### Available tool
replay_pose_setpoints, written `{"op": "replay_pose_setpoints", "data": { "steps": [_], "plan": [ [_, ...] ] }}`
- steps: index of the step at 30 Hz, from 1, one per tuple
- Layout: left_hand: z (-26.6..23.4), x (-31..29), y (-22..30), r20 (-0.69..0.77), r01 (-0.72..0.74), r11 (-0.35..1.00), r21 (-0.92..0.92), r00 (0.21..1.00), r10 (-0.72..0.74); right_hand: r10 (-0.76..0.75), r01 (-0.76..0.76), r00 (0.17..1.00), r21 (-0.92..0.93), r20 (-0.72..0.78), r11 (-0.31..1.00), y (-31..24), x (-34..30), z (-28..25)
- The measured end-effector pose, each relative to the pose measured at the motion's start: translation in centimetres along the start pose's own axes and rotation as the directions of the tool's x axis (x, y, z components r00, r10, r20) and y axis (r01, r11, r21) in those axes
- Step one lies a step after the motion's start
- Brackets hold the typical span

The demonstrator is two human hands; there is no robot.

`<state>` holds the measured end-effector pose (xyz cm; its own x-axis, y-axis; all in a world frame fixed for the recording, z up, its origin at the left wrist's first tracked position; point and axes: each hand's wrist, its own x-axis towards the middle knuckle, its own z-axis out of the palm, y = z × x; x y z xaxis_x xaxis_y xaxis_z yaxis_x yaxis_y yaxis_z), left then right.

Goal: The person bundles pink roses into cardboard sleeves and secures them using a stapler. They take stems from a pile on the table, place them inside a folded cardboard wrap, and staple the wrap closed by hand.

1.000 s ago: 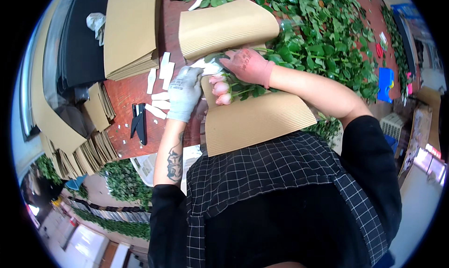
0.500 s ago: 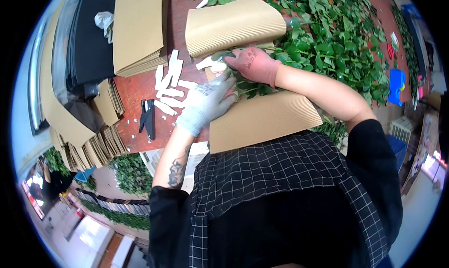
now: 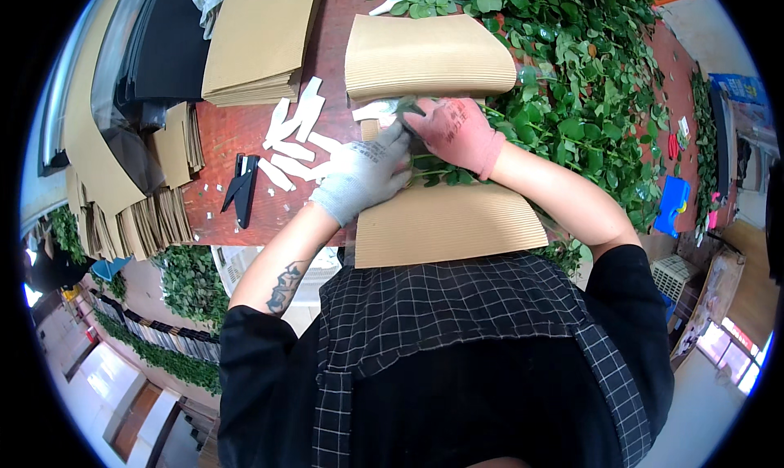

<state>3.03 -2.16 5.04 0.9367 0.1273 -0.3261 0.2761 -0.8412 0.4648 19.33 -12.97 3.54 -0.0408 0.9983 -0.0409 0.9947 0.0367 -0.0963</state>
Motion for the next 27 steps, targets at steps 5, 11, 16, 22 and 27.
{"op": "replay_pose_setpoints", "data": {
  "steps": [5, 11, 16, 22, 27],
  "plan": [
    [1.2, 0.1, -0.3, 0.083, 0.056, 0.998, 0.041, 0.995, -0.060, 0.025, -0.025, 1.000, -0.079, 0.000, 0.997, -0.4, 1.1, 0.4],
    [1.6, -0.4, -0.4, -0.034, 0.040, 0.999, 0.003, 0.999, -0.040, 0.015, -0.029, 0.996, -0.150, -0.091, 0.988, 0.3, 1.4, 2.0],
    [1.7, -0.5, -0.3, 0.005, 0.058, 0.996, 0.068, 0.998, -0.059, -0.031, 0.024, 0.999, -0.193, -0.032, 0.981, 0.8, 1.8, 2.6],
    [1.4, -0.6, -0.1, -0.001, 0.073, 0.994, 0.078, 0.997, -0.073, 0.021, -0.026, 0.999, -0.220, -0.026, 0.975, 0.9, 1.0, 1.9],
    [0.7, -0.6, 0.5, -0.016, 0.045, 0.994, 0.100, 0.999, -0.043, 0.048, -0.039, 0.998, -0.256, 0.028, 0.966, 0.5, 1.5, 2.8]
  ]
}}
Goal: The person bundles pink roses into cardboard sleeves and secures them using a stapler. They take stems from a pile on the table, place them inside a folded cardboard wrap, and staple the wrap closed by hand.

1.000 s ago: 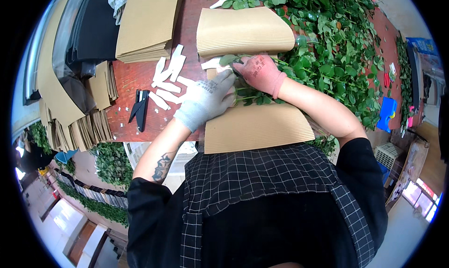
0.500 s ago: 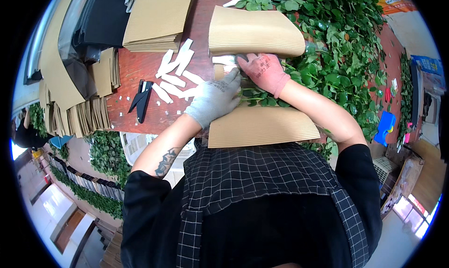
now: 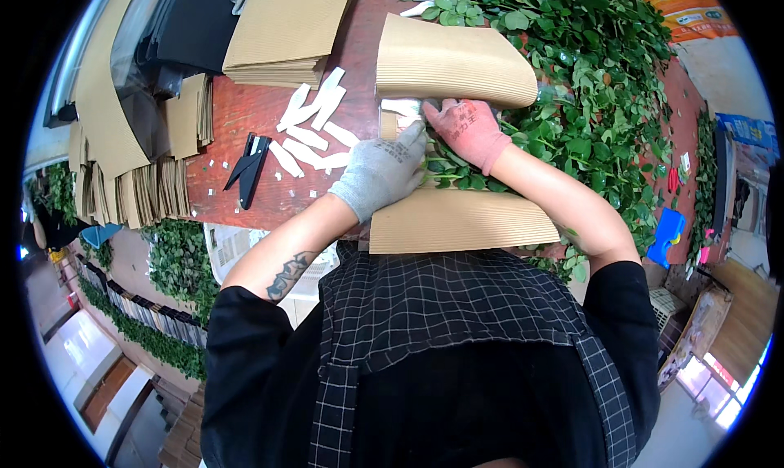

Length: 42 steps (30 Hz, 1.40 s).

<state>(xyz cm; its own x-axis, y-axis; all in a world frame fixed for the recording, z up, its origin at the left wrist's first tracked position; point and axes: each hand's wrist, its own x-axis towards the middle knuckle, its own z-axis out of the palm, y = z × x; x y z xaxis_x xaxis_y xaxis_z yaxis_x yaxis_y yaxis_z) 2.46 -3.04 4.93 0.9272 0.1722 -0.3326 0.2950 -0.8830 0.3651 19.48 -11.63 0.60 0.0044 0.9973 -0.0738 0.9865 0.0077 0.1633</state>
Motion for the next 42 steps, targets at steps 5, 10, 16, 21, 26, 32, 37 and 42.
{"op": "replay_pose_setpoints", "data": {
  "steps": [5, 10, 16, 21, 26, 32, 37, 42],
  "plan": [
    [-0.8, 0.5, 0.3, 0.022, 0.006, 1.000, -0.002, 1.000, -0.006, -0.062, 0.061, 0.994, -0.011, -0.093, 0.998, 0.8, 0.1, 0.4],
    [-0.7, 0.3, 0.4, 0.065, 0.040, 0.999, -0.007, 0.997, -0.039, -0.051, 0.052, 0.999, 0.007, -0.013, 0.999, 0.7, -0.1, -0.3],
    [0.1, 0.3, 0.0, 0.082, 0.045, 0.999, -0.003, 0.996, -0.045, -0.091, 0.096, 0.986, 0.029, -0.142, 0.995, 1.5, -1.0, 0.0],
    [-0.5, 0.8, -0.6, 0.056, 0.002, 0.998, -0.061, 0.998, 0.001, -0.054, 0.058, 0.985, 0.024, -0.163, 0.998, 1.2, -0.9, 0.6],
    [4.3, 1.9, -6.4, -0.470, 0.032, 0.770, -0.637, 0.776, -0.421, -0.104, 0.121, 0.960, 0.049, -0.259, 0.991, 1.6, -0.9, 1.5],
    [3.1, 5.4, -5.9, -0.120, 0.251, 0.590, -0.767, 0.848, -0.517, -0.121, 0.126, 0.970, 0.009, -0.212, 0.992, 1.9, -1.3, 1.5],
    [5.5, 5.4, -7.0, -0.260, 0.038, 0.445, -0.895, 0.766, -0.587, -0.144, 0.154, 0.977, 0.051, -0.154, 0.987, 1.3, -0.9, 1.4],
    [5.8, 5.6, -8.7, -0.289, 0.039, 0.505, -0.862, 0.782, -0.553, -0.135, 0.146, 0.978, 0.060, -0.160, 0.987, 1.6, -1.0, 1.6]
  ]
}}
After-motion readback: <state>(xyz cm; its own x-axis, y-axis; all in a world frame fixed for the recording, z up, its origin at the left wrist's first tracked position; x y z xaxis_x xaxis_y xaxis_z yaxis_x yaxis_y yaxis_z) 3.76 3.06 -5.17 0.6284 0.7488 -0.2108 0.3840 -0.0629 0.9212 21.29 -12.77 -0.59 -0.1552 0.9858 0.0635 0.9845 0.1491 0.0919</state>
